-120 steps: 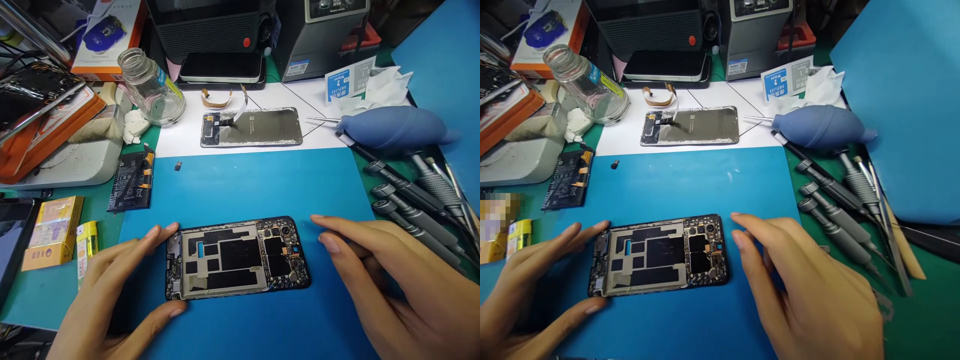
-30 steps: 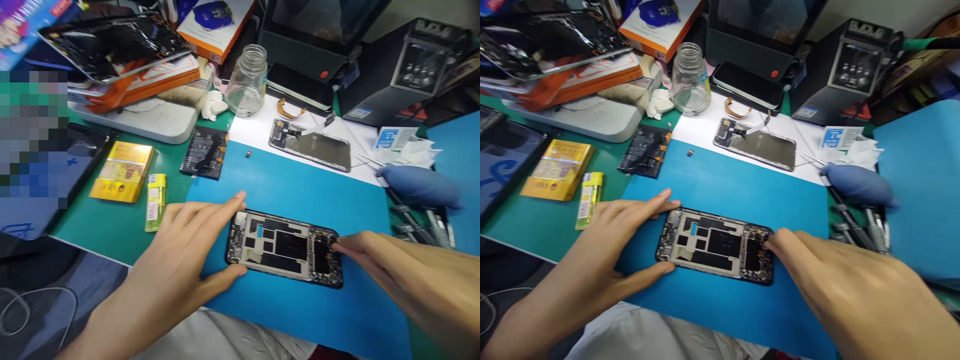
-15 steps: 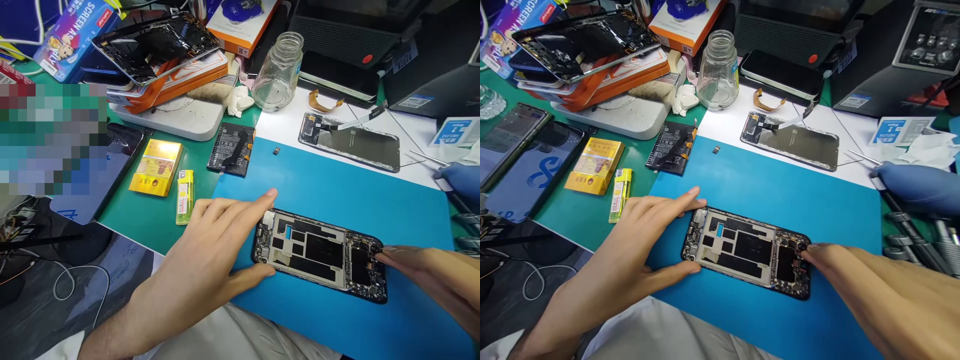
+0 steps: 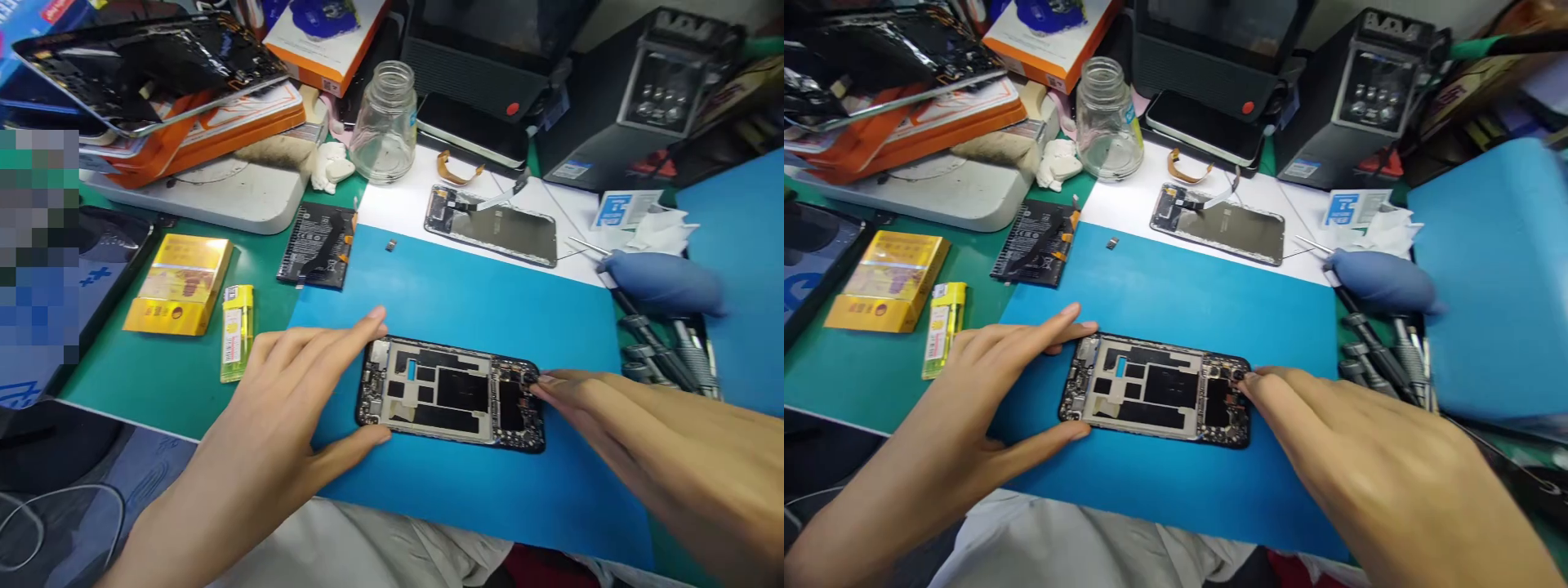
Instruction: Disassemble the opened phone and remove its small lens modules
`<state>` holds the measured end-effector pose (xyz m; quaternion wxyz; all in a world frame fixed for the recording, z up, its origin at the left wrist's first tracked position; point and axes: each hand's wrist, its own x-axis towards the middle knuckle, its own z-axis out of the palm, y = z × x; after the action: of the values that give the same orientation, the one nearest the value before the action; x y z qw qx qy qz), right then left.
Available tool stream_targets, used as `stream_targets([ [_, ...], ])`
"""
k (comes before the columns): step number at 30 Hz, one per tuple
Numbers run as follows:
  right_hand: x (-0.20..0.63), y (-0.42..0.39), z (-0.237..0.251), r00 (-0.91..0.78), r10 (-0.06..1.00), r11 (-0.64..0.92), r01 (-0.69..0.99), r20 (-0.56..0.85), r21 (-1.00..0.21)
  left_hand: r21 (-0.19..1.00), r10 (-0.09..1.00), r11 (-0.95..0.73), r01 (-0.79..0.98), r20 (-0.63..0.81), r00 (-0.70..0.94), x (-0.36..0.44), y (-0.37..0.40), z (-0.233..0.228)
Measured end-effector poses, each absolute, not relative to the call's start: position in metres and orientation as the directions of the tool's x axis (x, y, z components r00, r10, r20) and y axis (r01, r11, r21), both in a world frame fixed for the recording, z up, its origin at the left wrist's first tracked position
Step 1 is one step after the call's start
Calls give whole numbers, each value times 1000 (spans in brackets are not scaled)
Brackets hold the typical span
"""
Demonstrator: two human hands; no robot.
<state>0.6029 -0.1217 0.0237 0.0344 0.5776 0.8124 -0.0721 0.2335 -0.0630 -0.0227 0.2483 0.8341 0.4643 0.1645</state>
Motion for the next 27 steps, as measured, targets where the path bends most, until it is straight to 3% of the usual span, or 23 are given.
stream_targets([
  [2, 597, -125, 23, -420, 902, 427, 902, -96, 65, 569, 856, -452, 687, 59, 514, 233, -63, -24],
  [4, 590, -124, 20, -465, 885, 463, 884, 22, 58, 570, 857, -460, 681, 84, 509, 233, -64, -26],
  [6, 582, -121, 19, -391, 912, 397, 917, 126, -32, 569, 865, -451, 688, 88, 494, 232, -66, -27],
  [8, 572, -121, 21, -152, 971, 194, 953, 187, -233, 568, 875, -430, 702, 73, 478, 232, -68, -27],
  [10, 563, -125, 26, 220, 975, -166, 822, 35, -545, 564, 877, -424, 708, 60, 477, 231, -69, -28],
  [12, 556, -131, 32, 415, 845, -511, 446, -337, -734, 561, 869, -435, 704, 58, 491, 230, -69, -28],
  [14, 556, -139, 34, 353, 697, -692, 104, -624, -714, 556, 862, -446, 702, 55, 504, 228, -70, -29],
  [16, 561, -149, 30, 197, 653, -735, -65, -731, -675, 539, 852, -465, 703, 57, 520, 225, -71, -30],
  [21, 575, -171, 10, -157, 678, -729, -267, -718, -630, 343, 820, -562, 753, 107, 563, 233, -78, -24],
  [27, 570, -170, 4, -97, 672, -719, -324, -734, -615, 371, 749, -642, 671, 115, 653, 287, -75, -19],
])
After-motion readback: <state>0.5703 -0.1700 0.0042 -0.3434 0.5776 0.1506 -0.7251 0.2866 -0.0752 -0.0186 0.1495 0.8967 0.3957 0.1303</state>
